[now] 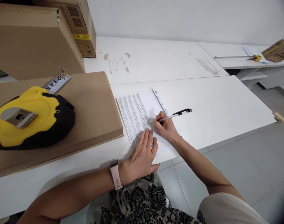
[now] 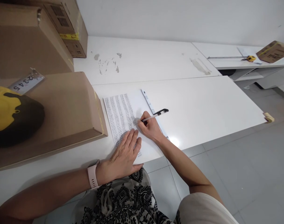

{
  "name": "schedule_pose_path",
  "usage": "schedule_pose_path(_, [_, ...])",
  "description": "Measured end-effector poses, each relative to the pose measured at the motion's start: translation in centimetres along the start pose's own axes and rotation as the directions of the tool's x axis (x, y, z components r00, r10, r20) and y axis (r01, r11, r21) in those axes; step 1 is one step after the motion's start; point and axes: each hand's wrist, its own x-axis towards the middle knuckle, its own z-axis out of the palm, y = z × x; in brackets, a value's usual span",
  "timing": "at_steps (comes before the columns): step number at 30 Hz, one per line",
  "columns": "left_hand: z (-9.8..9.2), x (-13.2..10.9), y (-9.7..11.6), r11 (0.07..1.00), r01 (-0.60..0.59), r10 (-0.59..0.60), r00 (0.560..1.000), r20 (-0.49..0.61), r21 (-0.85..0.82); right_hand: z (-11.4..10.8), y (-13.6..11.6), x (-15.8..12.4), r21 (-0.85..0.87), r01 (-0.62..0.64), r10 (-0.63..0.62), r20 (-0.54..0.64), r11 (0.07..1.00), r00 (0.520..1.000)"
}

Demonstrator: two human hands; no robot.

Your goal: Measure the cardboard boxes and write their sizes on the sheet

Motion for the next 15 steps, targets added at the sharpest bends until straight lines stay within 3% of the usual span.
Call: schedule_pose_path(15, [-0.45, 0.05, -0.12, 1.000, -0.008, 0.008, 1.000, 0.003, -0.029, -0.10, 0.08, 0.00, -0.051, -0.021, 0.021, 0.007, 0.998, 1.000])
